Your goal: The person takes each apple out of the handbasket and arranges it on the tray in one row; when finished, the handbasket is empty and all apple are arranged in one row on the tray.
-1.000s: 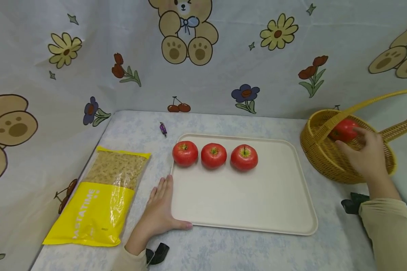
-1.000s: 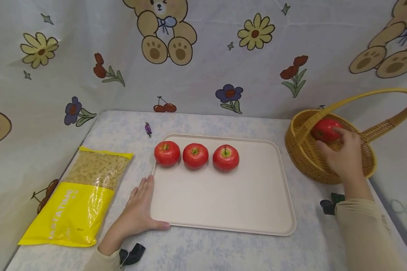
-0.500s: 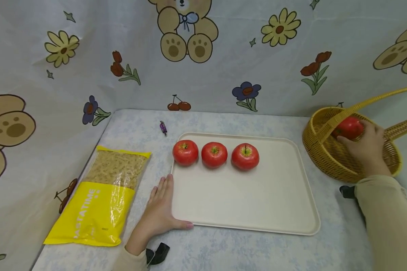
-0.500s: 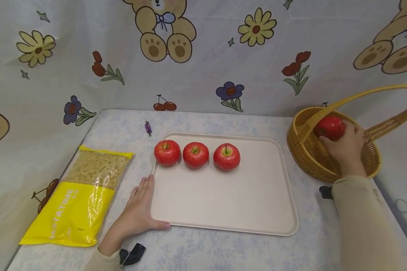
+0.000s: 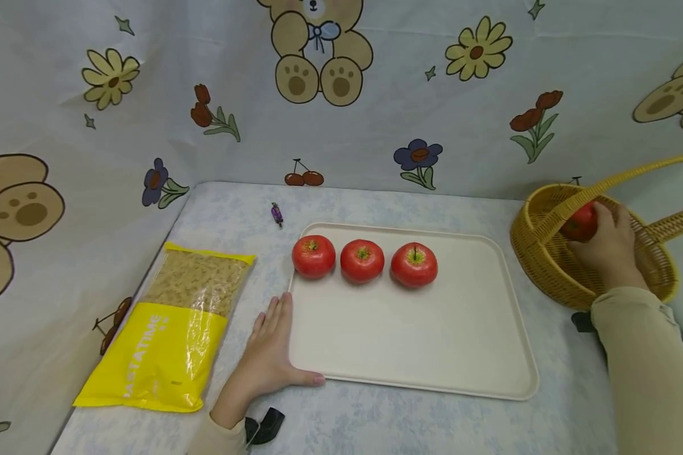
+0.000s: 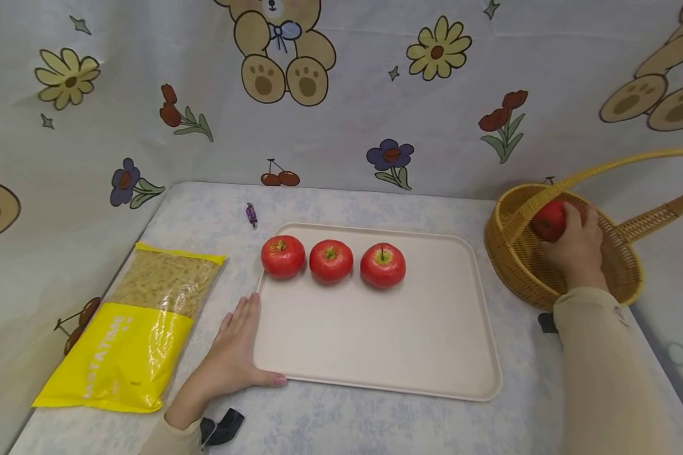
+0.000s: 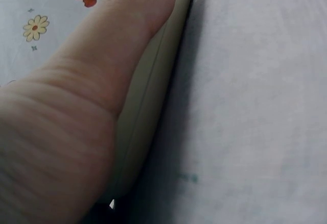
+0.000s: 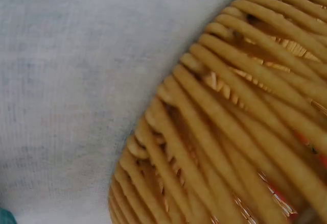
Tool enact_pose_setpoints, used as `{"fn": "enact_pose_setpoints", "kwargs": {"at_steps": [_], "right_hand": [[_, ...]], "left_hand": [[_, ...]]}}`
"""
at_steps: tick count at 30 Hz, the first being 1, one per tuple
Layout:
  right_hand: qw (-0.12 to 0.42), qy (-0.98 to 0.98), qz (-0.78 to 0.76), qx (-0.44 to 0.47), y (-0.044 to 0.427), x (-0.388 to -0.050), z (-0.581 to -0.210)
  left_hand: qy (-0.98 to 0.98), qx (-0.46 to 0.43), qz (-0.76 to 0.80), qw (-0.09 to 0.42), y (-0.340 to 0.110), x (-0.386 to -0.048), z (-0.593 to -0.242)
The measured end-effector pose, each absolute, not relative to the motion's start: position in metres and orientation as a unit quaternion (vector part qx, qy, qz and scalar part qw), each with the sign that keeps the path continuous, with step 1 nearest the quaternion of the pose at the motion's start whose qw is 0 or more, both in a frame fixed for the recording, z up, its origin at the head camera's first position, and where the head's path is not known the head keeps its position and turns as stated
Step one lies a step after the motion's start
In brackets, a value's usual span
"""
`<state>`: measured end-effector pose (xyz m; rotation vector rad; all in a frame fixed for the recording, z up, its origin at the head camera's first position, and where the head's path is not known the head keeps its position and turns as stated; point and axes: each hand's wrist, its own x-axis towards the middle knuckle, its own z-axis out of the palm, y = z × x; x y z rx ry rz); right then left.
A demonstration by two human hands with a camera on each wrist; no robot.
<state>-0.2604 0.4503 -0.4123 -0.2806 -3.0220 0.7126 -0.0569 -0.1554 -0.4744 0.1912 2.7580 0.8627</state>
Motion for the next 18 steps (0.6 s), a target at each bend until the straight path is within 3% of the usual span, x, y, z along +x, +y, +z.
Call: {"fn": "enact_pose_setpoints", "kwargs": {"at_steps": [18], "right_hand": [[-0.003,-0.969,0.211,-0.132,0.4494,-0.2633,-0.4071]], "left_hand": [[0.943,0.061,0.295,0.140,-0.1544,-0.0575,-0.4724]]}}
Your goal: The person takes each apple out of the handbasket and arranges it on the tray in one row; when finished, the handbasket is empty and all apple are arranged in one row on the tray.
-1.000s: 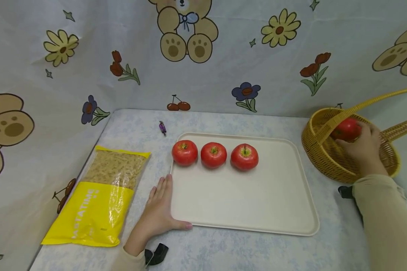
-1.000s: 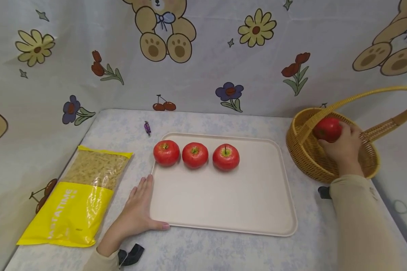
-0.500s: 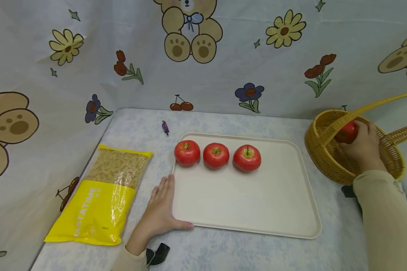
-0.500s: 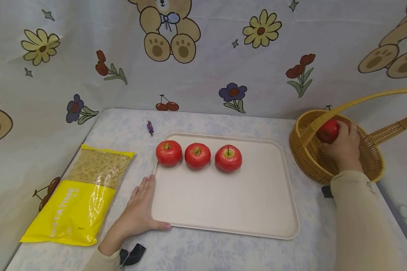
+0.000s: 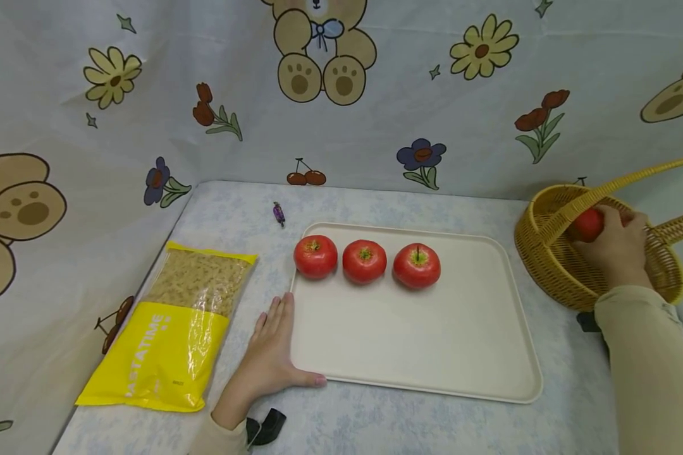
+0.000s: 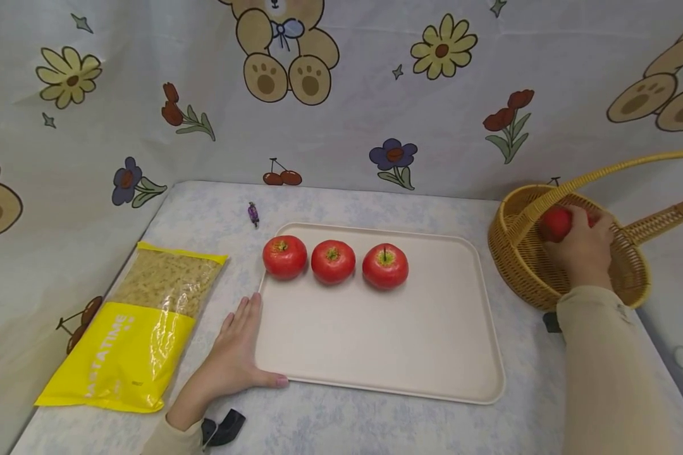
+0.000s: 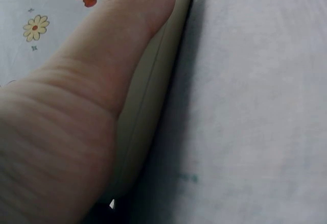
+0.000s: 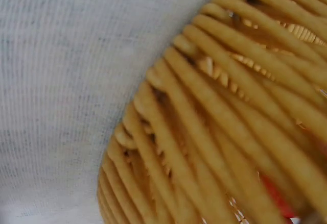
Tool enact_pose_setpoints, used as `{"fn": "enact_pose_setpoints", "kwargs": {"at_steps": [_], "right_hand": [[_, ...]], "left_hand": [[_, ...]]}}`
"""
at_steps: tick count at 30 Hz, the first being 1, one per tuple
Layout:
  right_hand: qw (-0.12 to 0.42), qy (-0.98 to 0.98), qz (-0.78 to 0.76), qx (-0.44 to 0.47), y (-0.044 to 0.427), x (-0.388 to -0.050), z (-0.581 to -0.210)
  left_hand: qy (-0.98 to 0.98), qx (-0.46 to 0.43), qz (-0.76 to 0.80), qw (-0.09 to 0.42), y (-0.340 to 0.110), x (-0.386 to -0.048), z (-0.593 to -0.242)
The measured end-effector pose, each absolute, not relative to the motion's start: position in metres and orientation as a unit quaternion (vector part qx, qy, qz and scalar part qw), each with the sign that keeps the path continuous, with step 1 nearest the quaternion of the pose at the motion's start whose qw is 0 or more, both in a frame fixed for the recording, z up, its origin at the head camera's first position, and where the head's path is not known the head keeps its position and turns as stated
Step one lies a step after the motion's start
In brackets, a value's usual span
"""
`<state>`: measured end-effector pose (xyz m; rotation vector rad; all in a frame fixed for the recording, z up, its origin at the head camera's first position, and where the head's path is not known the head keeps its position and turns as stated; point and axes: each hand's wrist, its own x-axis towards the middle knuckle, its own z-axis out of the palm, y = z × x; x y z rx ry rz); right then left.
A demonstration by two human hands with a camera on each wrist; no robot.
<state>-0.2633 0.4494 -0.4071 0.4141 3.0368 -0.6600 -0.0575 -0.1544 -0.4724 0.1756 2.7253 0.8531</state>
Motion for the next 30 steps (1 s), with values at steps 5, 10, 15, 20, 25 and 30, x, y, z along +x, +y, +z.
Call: {"fn": "enact_pose_setpoints", "kwargs": {"at_steps": [5,10,15,20,25,30], "right_hand": [[0.000,0.970,-0.194,0.144,0.450,-0.259,-0.406],[0.005,0.973,-0.175,0.150,0.451,-0.256,-0.404],[0.033,0.972,-0.179,0.151,0.455,-0.253,-0.403],[0.059,0.969,-0.176,0.160,0.458,-0.248,-0.400],[0.082,0.970,-0.172,0.152,0.459,-0.241,-0.397],[0.099,0.975,-0.167,0.111,0.461,-0.235,-0.398]], "left_hand": [[0.944,0.061,0.293,0.139,-0.154,-0.057,-0.472],[0.943,0.062,0.294,0.142,-0.153,-0.058,-0.472],[0.943,0.061,0.292,0.145,-0.153,-0.058,-0.471],[0.943,0.060,0.296,0.140,-0.152,-0.057,-0.471],[0.944,0.058,0.295,0.137,-0.153,-0.057,-0.471],[0.944,0.059,0.294,0.138,-0.153,-0.057,-0.471]]}}
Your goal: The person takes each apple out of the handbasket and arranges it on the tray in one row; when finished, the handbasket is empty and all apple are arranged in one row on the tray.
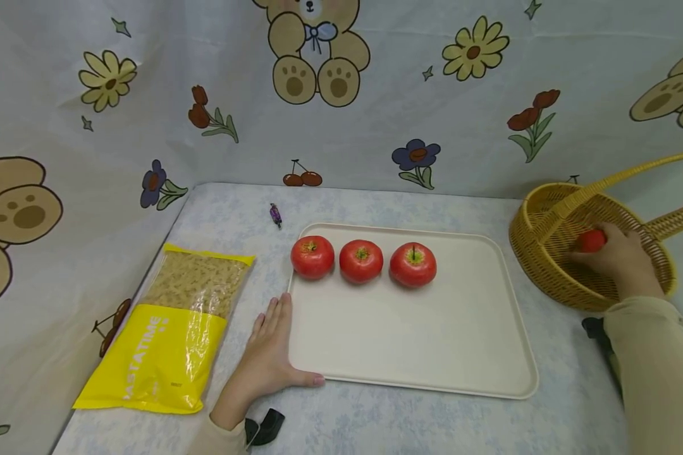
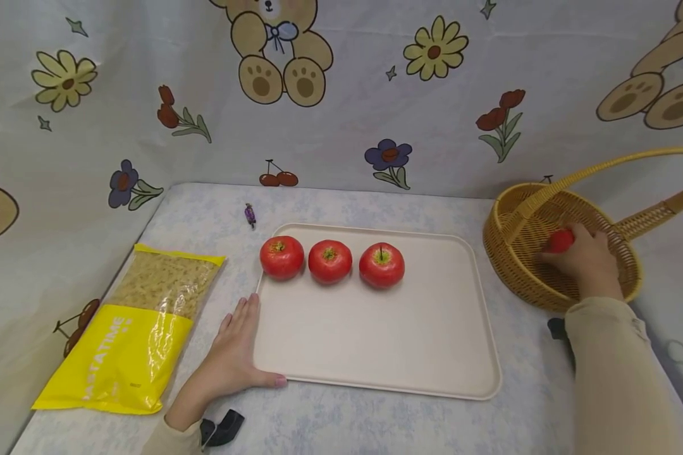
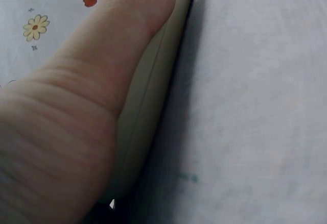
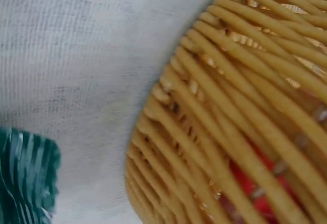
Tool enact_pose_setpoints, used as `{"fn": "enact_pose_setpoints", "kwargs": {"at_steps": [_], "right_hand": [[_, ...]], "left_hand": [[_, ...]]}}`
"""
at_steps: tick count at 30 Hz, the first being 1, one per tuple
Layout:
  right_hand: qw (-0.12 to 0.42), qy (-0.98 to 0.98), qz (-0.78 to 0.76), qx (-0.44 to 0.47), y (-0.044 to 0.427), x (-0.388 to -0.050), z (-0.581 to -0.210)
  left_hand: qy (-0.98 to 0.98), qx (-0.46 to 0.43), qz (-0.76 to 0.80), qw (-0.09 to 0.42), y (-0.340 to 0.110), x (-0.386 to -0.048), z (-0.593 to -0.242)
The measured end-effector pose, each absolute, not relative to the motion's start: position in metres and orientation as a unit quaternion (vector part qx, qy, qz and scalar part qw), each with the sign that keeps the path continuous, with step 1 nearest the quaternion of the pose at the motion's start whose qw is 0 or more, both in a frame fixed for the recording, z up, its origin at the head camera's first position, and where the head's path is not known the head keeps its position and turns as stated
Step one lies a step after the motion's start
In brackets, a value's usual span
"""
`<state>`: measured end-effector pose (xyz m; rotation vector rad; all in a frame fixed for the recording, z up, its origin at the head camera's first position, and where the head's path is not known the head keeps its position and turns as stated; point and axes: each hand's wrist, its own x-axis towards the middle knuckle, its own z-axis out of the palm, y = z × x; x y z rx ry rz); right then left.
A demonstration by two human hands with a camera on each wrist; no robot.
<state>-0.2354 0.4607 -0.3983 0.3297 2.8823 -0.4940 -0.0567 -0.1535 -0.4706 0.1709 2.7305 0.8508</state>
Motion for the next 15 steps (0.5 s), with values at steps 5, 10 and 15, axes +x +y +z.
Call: {"fn": "enact_pose_setpoints", "kwargs": {"at_steps": [5,10,15], "right_hand": [[0.102,0.976,-0.175,0.079,0.463,-0.233,-0.400],[0.087,0.978,-0.176,0.066,0.464,-0.230,-0.400],[0.066,0.975,-0.185,0.102,0.457,-0.222,-0.394]], "left_hand": [[0.944,0.060,0.297,0.133,-0.154,-0.057,-0.471],[0.943,0.061,0.298,0.134,-0.154,-0.057,-0.473],[0.944,0.059,0.296,0.136,-0.155,-0.057,-0.473]]}}
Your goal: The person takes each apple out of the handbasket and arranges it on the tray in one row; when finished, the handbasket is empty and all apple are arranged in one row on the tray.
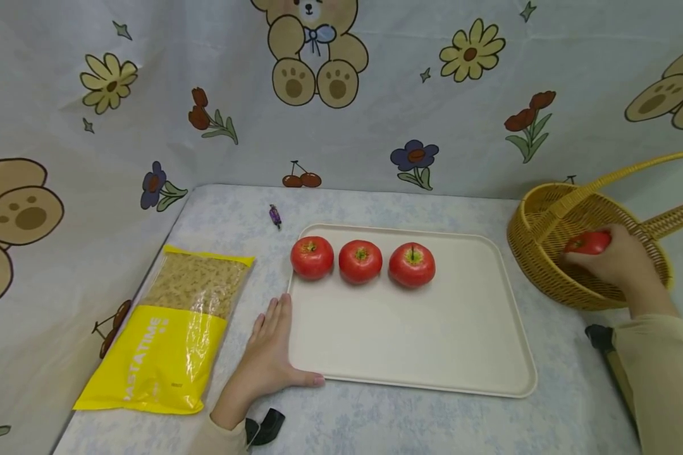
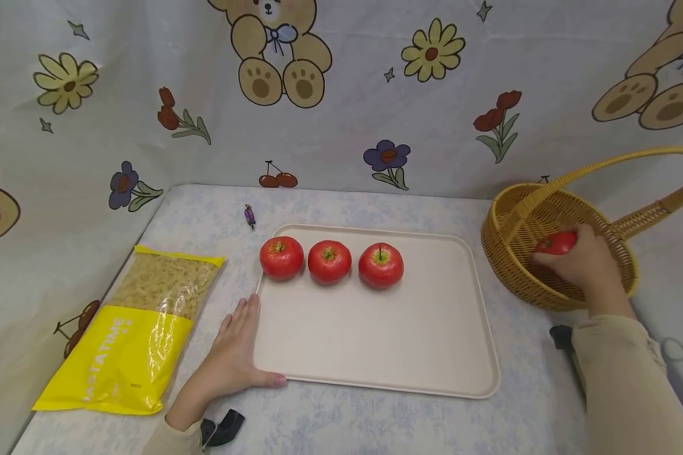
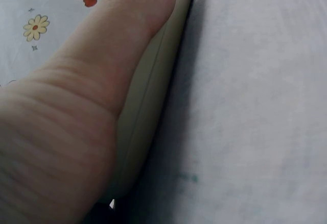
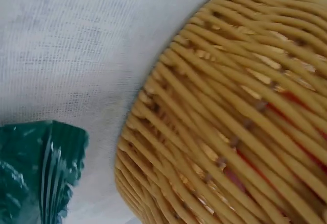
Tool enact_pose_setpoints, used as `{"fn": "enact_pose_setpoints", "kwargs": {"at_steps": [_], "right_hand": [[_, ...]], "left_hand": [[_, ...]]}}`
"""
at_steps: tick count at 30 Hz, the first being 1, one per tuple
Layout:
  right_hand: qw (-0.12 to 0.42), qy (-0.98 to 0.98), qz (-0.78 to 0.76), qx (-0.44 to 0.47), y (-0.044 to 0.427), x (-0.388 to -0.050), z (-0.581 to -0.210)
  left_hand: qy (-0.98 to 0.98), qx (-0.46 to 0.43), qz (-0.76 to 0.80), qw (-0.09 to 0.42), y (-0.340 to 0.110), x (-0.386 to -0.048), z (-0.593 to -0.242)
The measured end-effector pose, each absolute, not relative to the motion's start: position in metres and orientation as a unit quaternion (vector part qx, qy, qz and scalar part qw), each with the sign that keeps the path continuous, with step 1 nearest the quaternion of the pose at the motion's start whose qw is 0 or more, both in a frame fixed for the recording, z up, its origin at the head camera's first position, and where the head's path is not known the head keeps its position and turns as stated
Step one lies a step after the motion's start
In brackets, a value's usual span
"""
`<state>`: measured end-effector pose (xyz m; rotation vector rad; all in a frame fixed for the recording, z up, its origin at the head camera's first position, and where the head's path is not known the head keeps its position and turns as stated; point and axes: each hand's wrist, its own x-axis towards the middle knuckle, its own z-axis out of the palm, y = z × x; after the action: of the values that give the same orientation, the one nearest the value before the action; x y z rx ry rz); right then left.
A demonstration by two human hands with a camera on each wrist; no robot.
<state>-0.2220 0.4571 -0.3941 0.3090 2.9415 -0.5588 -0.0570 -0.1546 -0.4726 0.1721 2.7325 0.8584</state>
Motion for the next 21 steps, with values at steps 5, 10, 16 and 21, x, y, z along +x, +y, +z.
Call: {"fn": "enact_pose_setpoints", "kwargs": {"at_steps": [5,10,16,21], "right_hand": [[0.027,0.974,-0.182,0.131,0.442,-0.209,-0.384],[-0.010,0.969,-0.209,0.133,0.427,-0.193,-0.373],[-0.036,0.958,-0.258,0.118,0.410,-0.168,-0.362],[-0.044,0.951,-0.287,0.111,0.389,-0.146,-0.357]], "left_hand": [[0.945,0.061,0.293,0.133,-0.155,-0.057,-0.473],[0.944,0.060,0.296,0.133,-0.154,-0.057,-0.474],[0.943,0.060,0.300,0.134,-0.154,-0.057,-0.472],[0.943,0.059,0.298,0.132,-0.153,-0.057,-0.471]]}}
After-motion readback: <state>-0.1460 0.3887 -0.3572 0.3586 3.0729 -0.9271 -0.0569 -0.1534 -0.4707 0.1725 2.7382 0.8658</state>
